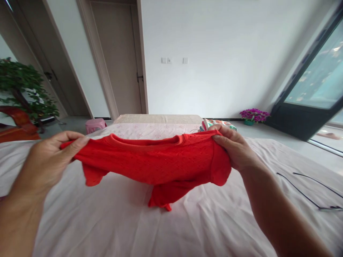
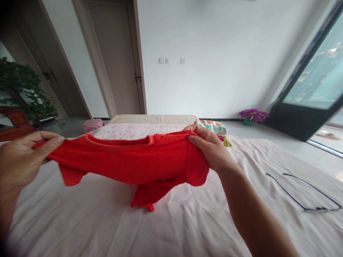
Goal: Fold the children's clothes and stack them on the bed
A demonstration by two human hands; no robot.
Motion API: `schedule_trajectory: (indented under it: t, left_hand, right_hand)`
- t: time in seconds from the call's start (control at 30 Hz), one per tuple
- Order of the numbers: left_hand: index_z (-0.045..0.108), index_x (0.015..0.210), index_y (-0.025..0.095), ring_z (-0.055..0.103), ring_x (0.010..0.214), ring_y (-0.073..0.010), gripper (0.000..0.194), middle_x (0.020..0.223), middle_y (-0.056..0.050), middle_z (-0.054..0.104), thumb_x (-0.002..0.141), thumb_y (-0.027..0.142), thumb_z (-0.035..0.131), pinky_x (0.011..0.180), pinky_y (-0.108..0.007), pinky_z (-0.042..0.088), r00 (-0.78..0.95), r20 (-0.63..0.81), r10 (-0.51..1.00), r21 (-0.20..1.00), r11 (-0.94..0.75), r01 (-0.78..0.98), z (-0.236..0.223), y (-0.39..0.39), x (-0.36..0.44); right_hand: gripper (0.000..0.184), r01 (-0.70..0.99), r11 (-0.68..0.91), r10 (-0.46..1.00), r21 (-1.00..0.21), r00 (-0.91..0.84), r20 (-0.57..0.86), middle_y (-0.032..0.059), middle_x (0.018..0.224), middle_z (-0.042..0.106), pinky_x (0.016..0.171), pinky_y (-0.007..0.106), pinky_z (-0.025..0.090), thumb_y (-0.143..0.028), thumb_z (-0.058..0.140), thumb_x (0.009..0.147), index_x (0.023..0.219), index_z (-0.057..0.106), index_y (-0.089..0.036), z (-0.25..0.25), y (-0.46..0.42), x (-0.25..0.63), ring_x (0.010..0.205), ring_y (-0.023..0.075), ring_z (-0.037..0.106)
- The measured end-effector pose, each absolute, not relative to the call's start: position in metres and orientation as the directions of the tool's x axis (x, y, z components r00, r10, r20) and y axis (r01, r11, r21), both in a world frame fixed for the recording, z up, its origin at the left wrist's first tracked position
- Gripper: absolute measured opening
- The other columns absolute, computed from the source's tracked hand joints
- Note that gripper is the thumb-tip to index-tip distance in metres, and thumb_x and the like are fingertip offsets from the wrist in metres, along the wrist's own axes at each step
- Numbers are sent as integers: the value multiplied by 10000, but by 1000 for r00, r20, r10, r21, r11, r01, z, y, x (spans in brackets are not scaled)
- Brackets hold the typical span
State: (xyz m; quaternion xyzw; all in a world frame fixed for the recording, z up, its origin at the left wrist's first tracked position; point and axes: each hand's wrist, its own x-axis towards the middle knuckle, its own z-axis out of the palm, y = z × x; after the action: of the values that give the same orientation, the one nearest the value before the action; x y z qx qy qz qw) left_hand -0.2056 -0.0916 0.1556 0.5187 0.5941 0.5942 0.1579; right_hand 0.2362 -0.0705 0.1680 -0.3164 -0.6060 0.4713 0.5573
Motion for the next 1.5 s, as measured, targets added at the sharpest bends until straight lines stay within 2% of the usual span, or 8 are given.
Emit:
schedule_trajectory:
  t: [0.2, 0.4, 0.67, 0.87, 1.0, 1.2, 1.33, 1.5]
  left_hand:
    - [684, 960, 170, 533, 619, -109, 384, 717, 42, 628, 781, 509, 663, 566, -196, 423, -391, 542, 744, 758, -232, 609, 182, -63, -195]
    - [606, 855, 161, 556, 757, -142, 313, 807, 1, 637, 858, 453, 495, 729, -242, 435, -151, 471, 869, 702, -266, 661, 89, 33, -194]
    - [599, 881, 236, 648, 871, -265, 271, 893, -81, 703, 899, 469, 462, 752, -327, 442, -315, 424, 849, 486, 80, 870, 68, 114, -177]
    - [542, 1204, 175, 590, 1124, -277, 371, 1203, -154, 624, 861, 315, 548, 952, -397, 460, -321, 484, 814, 523, 24, 852, 69, 150, -155]
    - [556, 1164, 191, 615, 1051, -234, 345, 1190, -117, 604, 851, 336, 562, 928, -359, 487, -39, 508, 860, 459, -232, 858, 29, 99, -154]
    - [585, 954, 232, 617, 822, -162, 185, 907, -2, 652, 881, 399, 551, 733, -259, 483, 420, 131, 898, 549, -418, 724, 15, -19, -170]
    - [611, 996, 257, 609, 962, -192, 239, 1027, -5, 650, 758, 246, 640, 850, -283, 474, 564, 23, 825, 426, -519, 741, 19, -67, -183]
    - [631, 1066, 284, 599, 1045, -189, 414, 1074, -11, 650, 785, 43, 443, 947, -306, 442, 601, 89, 794, 299, -597, 744, 4, -84, -185]
  right_hand:
    - [305, -141, 342, 921, -929, -146, 362, 8, 781, 695, 601, 272, 526, -465, 790, 742, 894, 653, -240, 167, -25, 231, 684, 173, 648]
    - [317, 89, 196, 973, -977, -139, 183, -17, 672, 637, 504, 229, 439, -488, 736, 757, 827, 617, -203, 99, 33, 225, 563, 133, 568]
    - [253, 497, 294, 945, -816, -25, 326, 4, 683, 649, 559, 238, 426, -409, 582, 820, 811, 668, -171, 63, 118, 230, 636, 159, 582]
    - [356, 680, 153, 921, -717, 166, 354, 94, 1090, 702, 821, 312, 489, -280, 556, 819, 1139, 662, -164, 46, 163, 226, 954, 214, 642]
    - [272, 723, 261, 929, -639, -9, 369, 75, 1032, 709, 835, 329, 487, -239, 566, 816, 1054, 687, -191, 14, 116, 232, 935, 213, 643]
    - [131, 503, 438, 847, -745, -509, 154, 30, 839, 681, 645, 247, 462, -278, 624, 834, 883, 693, -179, 8, 11, 240, 716, 144, 586]
    - [230, 543, 629, 700, -556, -707, 102, 28, 943, 681, 798, 290, 461, -198, 723, 729, 957, 706, -221, 21, -35, 241, 876, 183, 591]
    - [331, 609, 703, 692, -368, -706, 153, 39, 956, 660, 812, 293, 451, -20, 527, 724, 946, 664, -222, 18, -55, 232, 919, 189, 574]
